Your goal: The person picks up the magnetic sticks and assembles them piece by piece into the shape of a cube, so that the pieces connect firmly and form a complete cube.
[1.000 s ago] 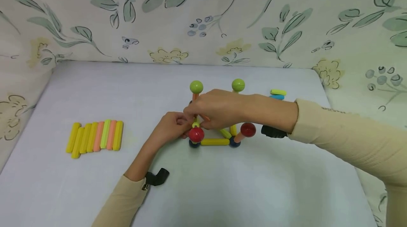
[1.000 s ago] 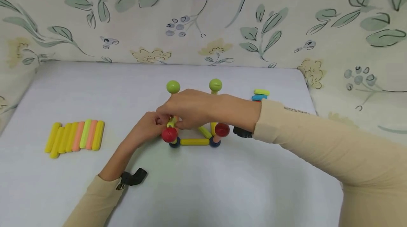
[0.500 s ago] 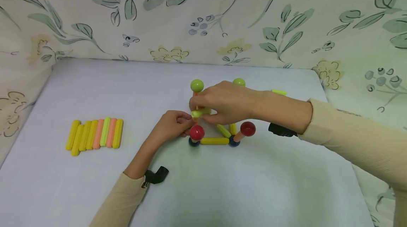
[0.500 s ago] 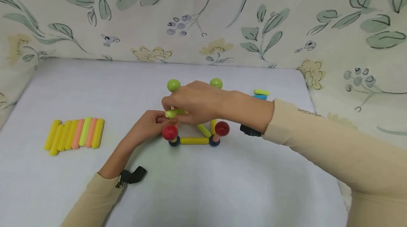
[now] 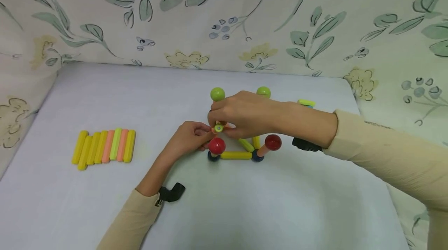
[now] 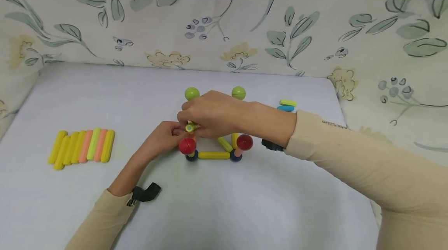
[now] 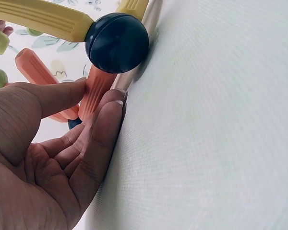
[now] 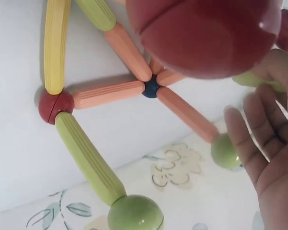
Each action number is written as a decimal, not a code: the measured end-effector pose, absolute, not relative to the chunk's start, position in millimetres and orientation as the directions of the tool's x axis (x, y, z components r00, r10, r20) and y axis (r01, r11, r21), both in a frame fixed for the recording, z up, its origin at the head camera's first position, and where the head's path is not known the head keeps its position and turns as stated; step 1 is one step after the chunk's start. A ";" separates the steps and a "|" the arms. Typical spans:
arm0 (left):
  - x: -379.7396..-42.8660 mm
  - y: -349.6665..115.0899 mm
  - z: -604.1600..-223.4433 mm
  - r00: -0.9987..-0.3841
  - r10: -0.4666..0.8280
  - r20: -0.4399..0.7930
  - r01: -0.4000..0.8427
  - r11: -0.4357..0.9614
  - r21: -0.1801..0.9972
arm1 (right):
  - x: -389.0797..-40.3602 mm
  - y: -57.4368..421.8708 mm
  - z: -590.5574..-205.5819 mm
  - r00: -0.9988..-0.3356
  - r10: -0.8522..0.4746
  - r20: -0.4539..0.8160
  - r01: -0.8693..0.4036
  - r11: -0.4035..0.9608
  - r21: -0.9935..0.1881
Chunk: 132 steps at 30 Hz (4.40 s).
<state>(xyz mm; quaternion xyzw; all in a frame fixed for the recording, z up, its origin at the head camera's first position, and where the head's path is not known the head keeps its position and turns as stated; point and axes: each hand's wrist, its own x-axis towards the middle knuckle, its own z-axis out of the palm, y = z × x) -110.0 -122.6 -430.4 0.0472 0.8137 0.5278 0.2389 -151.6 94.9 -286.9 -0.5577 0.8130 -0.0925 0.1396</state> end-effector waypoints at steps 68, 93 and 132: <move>-109.9 -122.3 -434.1 -0.883 0.307 -0.354 -0.167 0.498 0.851 | -121.7 171.0 -293.9 -0.704 -0.649 0.288 -0.681 0.501 -0.534; -107.6 -121.4 -433.0 -0.920 0.301 -0.253 -0.067 0.513 0.856 | -99.1 192.4 -429.8 -0.946 -0.169 -0.276 0.142 0.550 -0.823; -41.2 -241.4 -394.6 -0.999 -0.031 -0.042 -0.047 0.868 0.495 | -100.0 190.7 -439.6 -0.952 -0.156 -0.264 0.133 0.566 -0.813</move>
